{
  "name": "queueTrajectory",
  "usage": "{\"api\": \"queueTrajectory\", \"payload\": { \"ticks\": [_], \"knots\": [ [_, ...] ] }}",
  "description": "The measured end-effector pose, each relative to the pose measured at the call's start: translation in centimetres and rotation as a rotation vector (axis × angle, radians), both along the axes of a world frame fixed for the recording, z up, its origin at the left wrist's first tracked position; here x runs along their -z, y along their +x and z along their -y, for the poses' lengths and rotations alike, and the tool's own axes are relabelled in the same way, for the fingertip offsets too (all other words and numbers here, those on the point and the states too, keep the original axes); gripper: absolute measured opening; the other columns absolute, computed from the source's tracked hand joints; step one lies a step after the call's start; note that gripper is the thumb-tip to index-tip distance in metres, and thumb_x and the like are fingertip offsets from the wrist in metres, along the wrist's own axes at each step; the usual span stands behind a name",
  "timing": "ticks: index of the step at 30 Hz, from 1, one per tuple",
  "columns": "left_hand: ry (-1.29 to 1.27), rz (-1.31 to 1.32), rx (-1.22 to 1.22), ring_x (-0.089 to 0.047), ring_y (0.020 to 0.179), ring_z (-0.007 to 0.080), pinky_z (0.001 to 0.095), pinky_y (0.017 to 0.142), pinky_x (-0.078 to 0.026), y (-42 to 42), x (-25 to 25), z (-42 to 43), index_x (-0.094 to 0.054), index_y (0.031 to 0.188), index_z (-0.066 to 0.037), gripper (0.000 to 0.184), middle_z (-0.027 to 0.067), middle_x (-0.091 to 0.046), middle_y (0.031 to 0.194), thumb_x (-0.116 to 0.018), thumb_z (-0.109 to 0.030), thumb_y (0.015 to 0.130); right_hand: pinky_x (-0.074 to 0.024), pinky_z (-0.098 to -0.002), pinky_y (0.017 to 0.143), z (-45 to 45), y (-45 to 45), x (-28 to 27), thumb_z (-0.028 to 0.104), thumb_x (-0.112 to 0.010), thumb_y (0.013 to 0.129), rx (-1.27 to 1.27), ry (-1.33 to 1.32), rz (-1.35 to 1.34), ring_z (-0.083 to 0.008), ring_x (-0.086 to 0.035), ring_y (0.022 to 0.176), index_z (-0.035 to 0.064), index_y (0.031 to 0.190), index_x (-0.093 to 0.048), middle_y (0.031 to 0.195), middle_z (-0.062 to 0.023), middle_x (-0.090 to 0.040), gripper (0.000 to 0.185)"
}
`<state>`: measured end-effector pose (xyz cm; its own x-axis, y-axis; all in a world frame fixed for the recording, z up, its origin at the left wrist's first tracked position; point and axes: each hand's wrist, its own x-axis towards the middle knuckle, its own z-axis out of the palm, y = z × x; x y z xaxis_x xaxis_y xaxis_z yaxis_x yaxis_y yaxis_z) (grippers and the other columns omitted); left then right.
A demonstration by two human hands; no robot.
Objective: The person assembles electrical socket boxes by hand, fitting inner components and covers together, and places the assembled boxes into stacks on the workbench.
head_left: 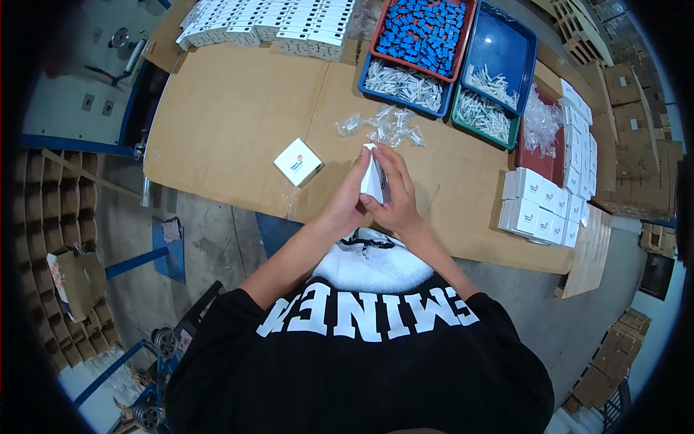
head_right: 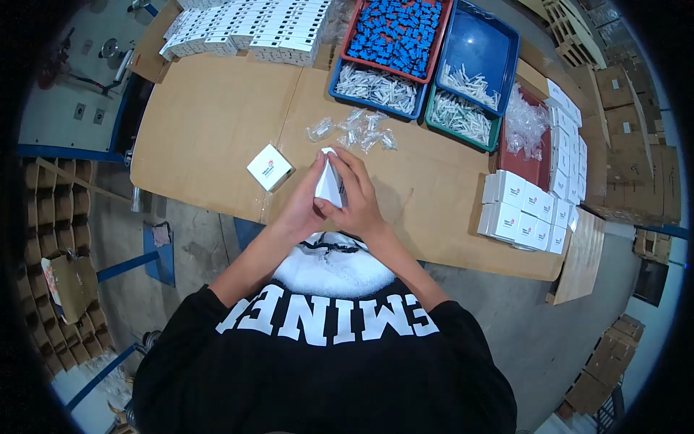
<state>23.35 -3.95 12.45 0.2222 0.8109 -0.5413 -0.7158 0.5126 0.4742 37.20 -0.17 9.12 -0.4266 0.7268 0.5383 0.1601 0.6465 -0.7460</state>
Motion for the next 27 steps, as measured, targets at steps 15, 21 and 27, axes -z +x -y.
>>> {"api": "queueTrajectory", "payload": {
  "ticks": [15,21,27],
  "knots": [
    [-0.023,-0.046,-0.114,-0.062,0.096,0.0087,0.028,0.082,-0.051,1.5,-0.4,0.6,-0.06,0.129,-0.02,0.043,-0.0037,-0.064,0.107,-0.049,-0.055,0.107,-0.0427,-0.0491,0.113,0.0,0.8,-0.4,0.037,-0.06,0.102,-0.043,0.097,0.079,-0.0484,-0.053,0.135,-0.0118,0.144,-0.051,0.151,-0.0313,-0.049,0.065],
    [0.068,-0.067,-0.188,-0.06,0.107,0.0107,0.0291,0.09,-0.05,1.0,0.4,0.4,-0.051,0.145,-0.017,0.052,-0.0012,-0.061,0.121,-0.049,-0.053,0.108,-0.0354,-0.0472,0.119,-0.6,0.1,-1.6,0.03,-0.069,0.096,-0.093,-0.097,-0.015,-0.0411,-0.044,0.145,-0.003,0.147,-0.053,0.154,-0.026,-0.048,0.063],
    [0.39,-0.335,-0.265,-0.054,0.123,0.0147,0.0292,0.104,-0.044,0.4,-0.1,-0.6,-0.028,0.164,-0.011,0.066,0.0052,-0.053,0.143,-0.044,-0.046,0.111,-0.034,-0.0452,0.12,0.5,-1.2,-3.5,0.016,-0.075,0.089,-0.005,-0.409,-0.063,-0.0372,-0.038,0.15,-0.0008,0.151,-0.047,0.16,-0.0232,-0.041,0.07]
  ]
}}
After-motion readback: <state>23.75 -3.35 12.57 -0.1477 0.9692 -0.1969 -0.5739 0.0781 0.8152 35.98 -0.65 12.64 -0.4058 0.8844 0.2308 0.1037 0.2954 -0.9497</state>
